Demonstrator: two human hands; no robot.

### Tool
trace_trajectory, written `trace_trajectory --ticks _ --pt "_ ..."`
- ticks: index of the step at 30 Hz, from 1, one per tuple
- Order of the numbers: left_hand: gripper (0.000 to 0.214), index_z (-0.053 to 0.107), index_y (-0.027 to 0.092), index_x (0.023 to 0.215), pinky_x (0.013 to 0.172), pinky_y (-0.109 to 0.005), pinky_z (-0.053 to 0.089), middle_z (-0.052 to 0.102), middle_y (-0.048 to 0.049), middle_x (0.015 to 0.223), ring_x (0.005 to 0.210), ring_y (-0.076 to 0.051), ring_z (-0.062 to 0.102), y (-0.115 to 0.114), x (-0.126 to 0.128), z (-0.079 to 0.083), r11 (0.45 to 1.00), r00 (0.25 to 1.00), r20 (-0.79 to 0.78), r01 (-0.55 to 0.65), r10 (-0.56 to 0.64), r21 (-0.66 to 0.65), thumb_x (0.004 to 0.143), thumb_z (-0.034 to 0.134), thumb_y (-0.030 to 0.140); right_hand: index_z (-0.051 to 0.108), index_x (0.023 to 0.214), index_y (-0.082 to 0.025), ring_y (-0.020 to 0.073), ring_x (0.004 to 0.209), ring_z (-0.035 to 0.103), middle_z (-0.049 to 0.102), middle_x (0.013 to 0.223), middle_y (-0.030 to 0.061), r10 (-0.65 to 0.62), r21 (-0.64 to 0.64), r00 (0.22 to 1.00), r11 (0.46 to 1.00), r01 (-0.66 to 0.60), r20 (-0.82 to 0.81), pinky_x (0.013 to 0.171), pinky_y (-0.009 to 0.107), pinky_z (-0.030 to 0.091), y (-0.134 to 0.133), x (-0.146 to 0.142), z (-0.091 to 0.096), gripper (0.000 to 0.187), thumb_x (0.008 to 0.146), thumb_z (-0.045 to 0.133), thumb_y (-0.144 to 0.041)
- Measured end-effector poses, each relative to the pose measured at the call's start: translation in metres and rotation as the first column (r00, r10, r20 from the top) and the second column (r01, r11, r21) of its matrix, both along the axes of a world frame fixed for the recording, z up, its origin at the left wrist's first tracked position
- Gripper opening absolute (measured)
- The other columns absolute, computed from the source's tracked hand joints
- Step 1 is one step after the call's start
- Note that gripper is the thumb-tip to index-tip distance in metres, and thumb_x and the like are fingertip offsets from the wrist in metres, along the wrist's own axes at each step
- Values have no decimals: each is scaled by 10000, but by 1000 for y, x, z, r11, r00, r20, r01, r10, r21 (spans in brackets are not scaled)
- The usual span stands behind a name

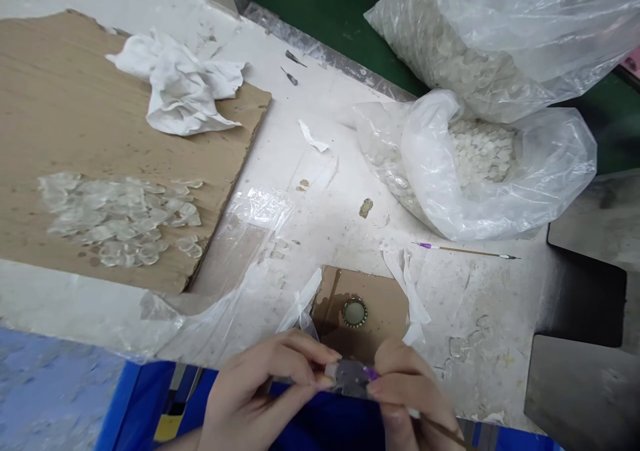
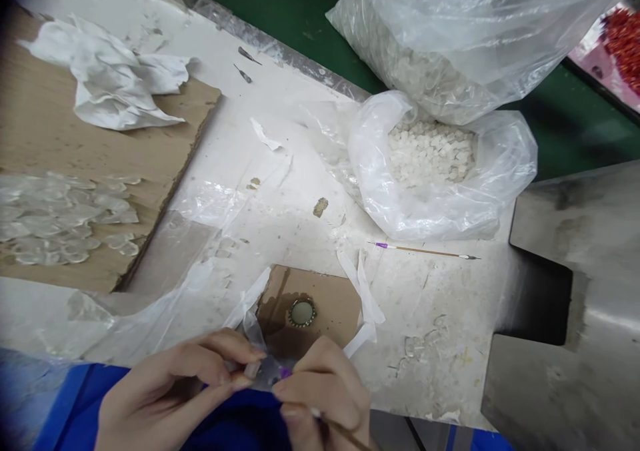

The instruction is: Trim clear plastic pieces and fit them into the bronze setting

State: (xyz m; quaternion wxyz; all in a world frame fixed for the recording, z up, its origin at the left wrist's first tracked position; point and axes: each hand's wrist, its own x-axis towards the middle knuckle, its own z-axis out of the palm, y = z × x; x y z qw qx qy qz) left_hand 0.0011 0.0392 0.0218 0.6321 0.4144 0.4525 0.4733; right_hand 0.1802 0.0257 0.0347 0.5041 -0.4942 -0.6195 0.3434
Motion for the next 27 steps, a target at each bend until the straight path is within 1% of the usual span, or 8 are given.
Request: trace_trajectory --ticks 2,6,9,11,14,16,18,27 --pt "332 800 296 808 735 -200 654 880 31 867 802 -162 820 -2 -1 -3 995 998 52 -15 21 -102 810 790 -36 644 1097 -195 161 655 591 606 821 34 -42 -19 994 999 44 98 523 259 524 1 4 -3 206 1070 451 -129" --pt "229 810 276 767 686 -176 635 881 22 815 749 -142 806 -3 1 -5 938 956 286 43 61 -343 787 884 60 663 1092 -174 185 710 618 659 834 64 -27 45 931 999 11 365 582 279 550 7 11 -16 219 1030 485 -63" --pt "173 805 252 718 644 -173 615 871 14 745 668 -123 773 -2 8 0 871 900 405 63 161 -487 739 955 169 663 1089 -185 199 700 612 655 819 60 -39 56 918 998 18 395 575 305 546 7 10 -21 218 1023 493 -64" --pt "198 797 245 673 631 -173 602 858 19 695 638 -115 755 -1 14 7 829 875 421 42 239 -558 686 993 221 638 1100 -196 188 695 605 634 835 52 -72 47 943 997 60 324 561 298 546 4 5 -18 201 1054 462 -112" --pt "228 793 237 643 615 -161 581 847 25 663 603 -97 735 1 21 15 782 858 413 23 304 -623 635 1020 256 614 1071 -226 157 606 536 508 782 3 -176 10 983 984 177 -54 447 255 494 -2 -9 -9 215 1103 401 -212" --pt "233 794 227 641 606 -153 569 848 23 663 595 -88 731 1 22 18 776 851 432 47 299 -629 625 1026 244 627 1074 -240 139 529 480 398 758 -25 -154 -50 935 988 146 -318 331 221 394 -5 -20 -5 239 1110 392 -267" --pt "232 795 217 647 596 -144 555 850 20 669 594 -82 732 1 22 18 774 838 460 73 294 -629 628 1026 228 632 1113 -252 129 484 469 353 765 -37 -110 -67 886 994 89 -451 283 214 350 -7 -29 -5 249 1109 389 -306" --pt "248 765 207 676 580 -189 558 851 30 687 587 -111 765 1 22 17 757 786 549 167 284 -632 663 1011 240 630 1147 -259 137 486 528 376 776 -33 -90 -53 870 996 73 -485 306 239 445 -10 -36 -10 260 1108 381 -320"
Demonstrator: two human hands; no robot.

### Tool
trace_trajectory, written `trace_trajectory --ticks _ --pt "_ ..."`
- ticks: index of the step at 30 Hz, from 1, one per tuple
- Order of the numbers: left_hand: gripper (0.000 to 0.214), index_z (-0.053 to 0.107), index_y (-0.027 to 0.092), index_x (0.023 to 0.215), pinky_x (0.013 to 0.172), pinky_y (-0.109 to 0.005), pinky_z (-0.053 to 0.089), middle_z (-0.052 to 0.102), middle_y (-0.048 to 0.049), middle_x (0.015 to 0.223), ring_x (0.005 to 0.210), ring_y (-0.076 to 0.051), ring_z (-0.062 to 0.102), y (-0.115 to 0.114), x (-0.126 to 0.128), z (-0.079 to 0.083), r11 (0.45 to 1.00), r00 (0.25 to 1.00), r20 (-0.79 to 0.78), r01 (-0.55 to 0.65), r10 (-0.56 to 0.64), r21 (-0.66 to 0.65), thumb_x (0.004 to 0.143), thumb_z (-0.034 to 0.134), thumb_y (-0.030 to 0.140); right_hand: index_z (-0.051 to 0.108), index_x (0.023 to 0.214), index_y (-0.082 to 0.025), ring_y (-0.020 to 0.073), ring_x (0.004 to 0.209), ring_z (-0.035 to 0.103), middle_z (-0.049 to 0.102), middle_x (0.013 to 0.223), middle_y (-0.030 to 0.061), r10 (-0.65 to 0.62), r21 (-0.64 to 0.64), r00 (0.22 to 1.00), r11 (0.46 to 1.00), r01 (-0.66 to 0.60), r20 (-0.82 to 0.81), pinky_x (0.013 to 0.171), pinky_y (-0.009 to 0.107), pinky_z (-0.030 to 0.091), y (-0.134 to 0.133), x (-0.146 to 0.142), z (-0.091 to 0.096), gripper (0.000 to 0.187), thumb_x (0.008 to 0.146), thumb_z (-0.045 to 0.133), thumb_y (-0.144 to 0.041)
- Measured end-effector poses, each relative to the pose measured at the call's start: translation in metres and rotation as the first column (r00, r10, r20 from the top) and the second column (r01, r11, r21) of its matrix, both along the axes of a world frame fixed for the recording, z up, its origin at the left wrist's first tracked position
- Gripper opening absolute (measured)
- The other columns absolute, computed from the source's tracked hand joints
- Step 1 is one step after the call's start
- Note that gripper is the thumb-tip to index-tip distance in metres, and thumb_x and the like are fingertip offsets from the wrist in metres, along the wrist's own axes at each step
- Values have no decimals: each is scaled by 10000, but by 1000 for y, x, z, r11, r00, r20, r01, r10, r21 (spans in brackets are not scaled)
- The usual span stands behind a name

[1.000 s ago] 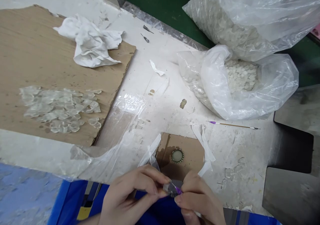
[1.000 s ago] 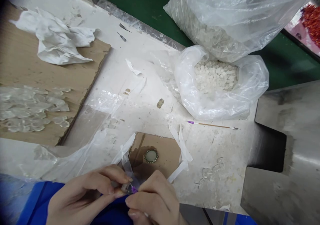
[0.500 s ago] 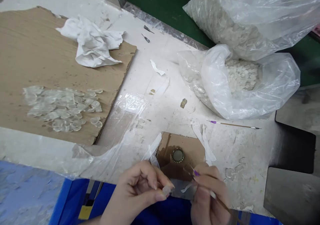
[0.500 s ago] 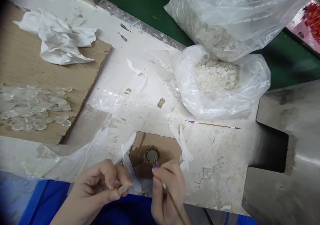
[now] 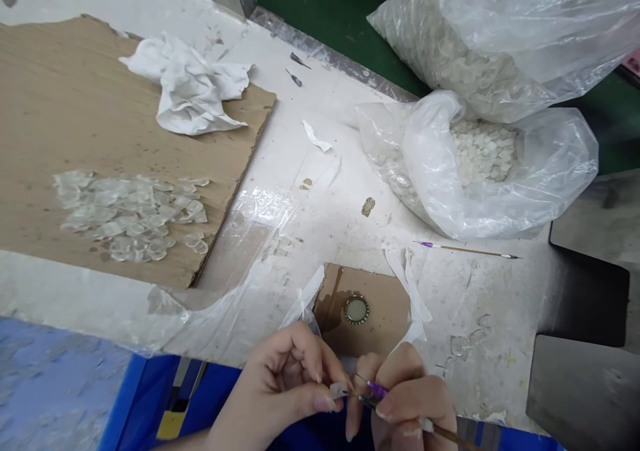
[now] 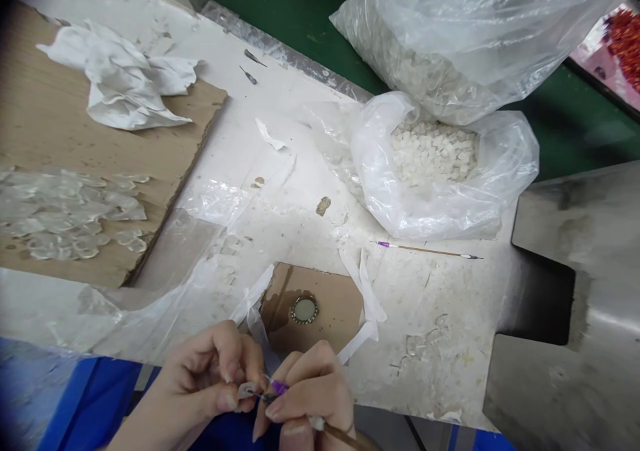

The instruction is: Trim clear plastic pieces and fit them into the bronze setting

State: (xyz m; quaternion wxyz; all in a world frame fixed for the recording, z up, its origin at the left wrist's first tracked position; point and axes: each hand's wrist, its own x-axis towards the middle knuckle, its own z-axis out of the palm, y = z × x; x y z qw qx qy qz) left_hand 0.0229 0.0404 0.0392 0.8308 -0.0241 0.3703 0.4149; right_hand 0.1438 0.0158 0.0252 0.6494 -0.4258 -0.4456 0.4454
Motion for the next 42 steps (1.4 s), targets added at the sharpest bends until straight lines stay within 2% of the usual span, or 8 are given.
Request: trace_trajectory --ticks 7,18,24,30,33,36,39,42 --pt "273 740 215 671 599 -268 615 850 20 682 547 -143 752 2 1 3 1000 1000 13 21 -21 -5 658 1012 242 656 1144 -231 135 499 533 423 762 -22 27 20 997 999 -29 75 337 250 472 1 5 2 250 1099 416 -281" --pt "187 809 229 697 609 -198 607 864 23 703 587 -116 785 0 3 1 1000 999 41 -15 14 26 693 990 185 671 1094 -197 150 545 499 413 722 -25 46 89 977 994 -66 208 358 252 453 11 11 7 249 1104 427 -240" --pt "169 821 231 708 616 -175 604 868 21 716 613 -109 789 -3 3 1 998 1000 -2 -15 16 59 702 984 184 678 1092 -190 136 523 479 392 743 -26 51 89 984 994 -67 172 342 240 441 13 12 9 251 1103 432 -239" --pt "169 848 264 805 700 -136 596 893 22 840 758 -92 797 -8 -12 -15 969 995 -86 75 -56 237 800 907 105 677 1084 -206 160 552 483 426 724 -17 25 33 974 999 -33 226 345 252 396 6 9 11 251 1100 427 -228" --pt "163 837 256 765 666 -140 584 885 25 790 706 -91 785 -5 -12 -14 978 995 -87 73 -56 197 772 933 124 664 1058 -200 157 572 494 459 733 -13 -69 46 967 997 59 244 390 257 428 5 13 10 253 1107 418 -231" --pt "234 787 221 654 567 -136 534 845 37 662 559 -72 732 1 -5 -3 1000 994 -106 17 -16 9 643 1019 234 645 1059 -187 150 618 527 556 794 16 -110 65 861 994 89 497 481 264 495 9 24 5 218 1097 431 -172" --pt "320 745 203 617 533 -135 492 813 48 598 511 -67 708 5 -1 3 996 997 -77 20 -27 -86 568 1049 288 640 1048 -188 149 634 563 594 823 30 2 8 684 1000 -11 730 513 260 509 15 33 -3 212 1079 438 -131" --pt "308 740 200 650 539 -136 471 812 49 613 524 -65 709 3 -3 -2 996 999 27 43 -41 -76 613 1034 287 644 1043 -199 161 624 570 588 800 28 14 -4 658 1000 -16 753 499 270 500 17 34 -9 207 1074 448 -140"
